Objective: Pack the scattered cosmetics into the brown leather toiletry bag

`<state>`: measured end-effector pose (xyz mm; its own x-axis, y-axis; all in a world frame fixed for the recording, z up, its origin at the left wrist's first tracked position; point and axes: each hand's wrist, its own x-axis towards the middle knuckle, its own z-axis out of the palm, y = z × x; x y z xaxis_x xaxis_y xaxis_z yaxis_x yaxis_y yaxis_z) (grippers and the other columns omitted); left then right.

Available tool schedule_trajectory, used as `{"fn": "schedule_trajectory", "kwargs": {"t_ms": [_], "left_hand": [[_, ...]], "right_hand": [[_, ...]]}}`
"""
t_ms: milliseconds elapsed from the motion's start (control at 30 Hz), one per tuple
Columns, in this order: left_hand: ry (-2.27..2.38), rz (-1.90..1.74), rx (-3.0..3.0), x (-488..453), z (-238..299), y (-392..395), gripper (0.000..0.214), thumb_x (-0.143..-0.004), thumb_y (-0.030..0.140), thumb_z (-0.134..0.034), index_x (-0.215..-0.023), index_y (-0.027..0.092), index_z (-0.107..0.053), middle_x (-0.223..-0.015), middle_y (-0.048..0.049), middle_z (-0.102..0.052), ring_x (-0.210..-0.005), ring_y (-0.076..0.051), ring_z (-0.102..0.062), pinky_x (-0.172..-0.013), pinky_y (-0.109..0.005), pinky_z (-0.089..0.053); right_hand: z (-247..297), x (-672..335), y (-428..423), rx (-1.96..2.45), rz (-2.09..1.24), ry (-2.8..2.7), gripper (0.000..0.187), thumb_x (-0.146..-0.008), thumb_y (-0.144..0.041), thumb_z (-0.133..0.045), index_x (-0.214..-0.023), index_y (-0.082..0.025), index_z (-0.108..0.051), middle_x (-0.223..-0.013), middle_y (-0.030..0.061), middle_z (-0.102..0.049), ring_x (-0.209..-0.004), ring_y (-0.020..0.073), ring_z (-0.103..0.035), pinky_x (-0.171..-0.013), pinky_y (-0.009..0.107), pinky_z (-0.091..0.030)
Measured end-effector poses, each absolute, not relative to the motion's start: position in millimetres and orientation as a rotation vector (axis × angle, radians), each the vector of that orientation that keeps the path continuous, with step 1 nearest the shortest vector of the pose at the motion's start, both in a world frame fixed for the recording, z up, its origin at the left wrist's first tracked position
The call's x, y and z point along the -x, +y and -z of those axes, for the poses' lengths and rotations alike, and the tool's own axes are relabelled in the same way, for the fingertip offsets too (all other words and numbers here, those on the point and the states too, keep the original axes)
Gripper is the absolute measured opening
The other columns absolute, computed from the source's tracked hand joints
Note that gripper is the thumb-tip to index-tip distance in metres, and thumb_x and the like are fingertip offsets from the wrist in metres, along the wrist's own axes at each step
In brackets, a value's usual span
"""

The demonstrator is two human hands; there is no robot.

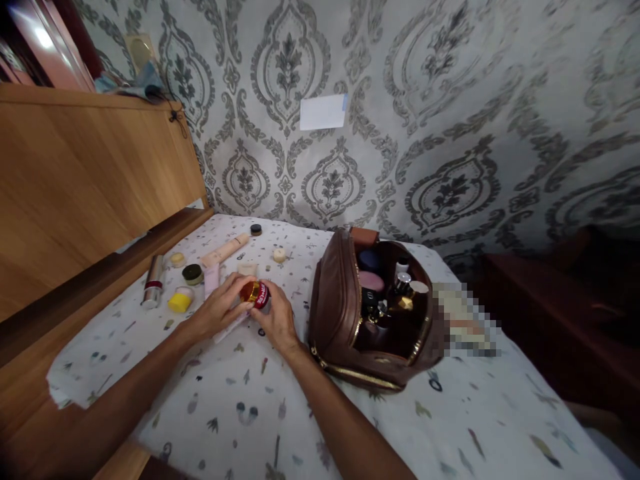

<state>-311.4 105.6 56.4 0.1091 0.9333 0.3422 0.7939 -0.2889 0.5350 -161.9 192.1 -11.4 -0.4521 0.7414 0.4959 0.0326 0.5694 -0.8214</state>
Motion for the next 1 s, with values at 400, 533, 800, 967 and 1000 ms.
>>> {"fn": "schedule_trajectory", "kwargs": {"t_ms": [400,533,800,967,1000], "left_hand": [[1.667,-0.995,-2.171,313.0,-59.0,103.2,0.041,-0.096,0.034,-0.050,-0.136,0.025,-0.044,-0.118,-0.0082,-0.052,-0.111,-0.024,-0.055,-0.098,-0.037,-0.047],[1.628,-1.093,-2.132,314.4,-53.7,105.9,0.045,-0.094,0.035,-0.055,-0.136,0.024,-0.045,-0.123,-0.0091,-0.055,-0.113,-0.024,-0.055,-0.100,-0.038,-0.047],[1.687,-1.135,-1.979,310.9,-44.2,106.9,0.054,-0.090,0.039,-0.059,-0.138,0.021,-0.043,-0.136,-0.0120,-0.057,-0.122,-0.028,-0.056,-0.104,-0.040,-0.045],[1.747,-1.142,-1.980,310.1,-40.0,107.7,0.052,-0.091,0.041,-0.056,-0.137,0.019,-0.045,-0.132,-0.0115,-0.061,-0.118,-0.027,-0.060,-0.101,-0.039,-0.048],[1.754,-1.145,-1.995,310.0,-38.9,108.0,0.052,-0.092,0.041,-0.055,-0.137,0.019,-0.045,-0.132,-0.0118,-0.061,-0.118,-0.027,-0.060,-0.101,-0.040,-0.048]], "right_hand": [[10.6,162.5,189.3,0.620,-0.926,-1.855,0.050,-0.078,-0.033,-0.072,-0.124,-0.019,-0.058,-0.122,0.0121,-0.066,-0.113,0.0273,-0.062,-0.101,0.042,-0.048],[10.1,163.9,189.6,0.629,-0.894,-1.810,0.049,-0.076,-0.034,-0.073,-0.120,-0.018,-0.059,-0.117,0.0119,-0.067,-0.109,0.0271,-0.063,-0.099,0.041,-0.049],[7.8,164.0,185.7,0.659,-0.937,-1.794,0.051,-0.074,-0.031,-0.073,-0.120,-0.018,-0.056,-0.117,0.0110,-0.066,-0.108,0.0252,-0.063,-0.098,0.039,-0.049],[5.9,163.8,183.5,0.642,-0.920,-1.811,0.049,-0.076,-0.030,-0.071,-0.121,-0.019,-0.056,-0.115,0.0098,-0.066,-0.106,0.0240,-0.062,-0.096,0.038,-0.049],[5.5,163.6,183.4,0.627,-0.910,-1.818,0.049,-0.076,-0.030,-0.070,-0.121,-0.018,-0.055,-0.115,0.0099,-0.066,-0.106,0.0241,-0.062,-0.096,0.038,-0.049]]}}
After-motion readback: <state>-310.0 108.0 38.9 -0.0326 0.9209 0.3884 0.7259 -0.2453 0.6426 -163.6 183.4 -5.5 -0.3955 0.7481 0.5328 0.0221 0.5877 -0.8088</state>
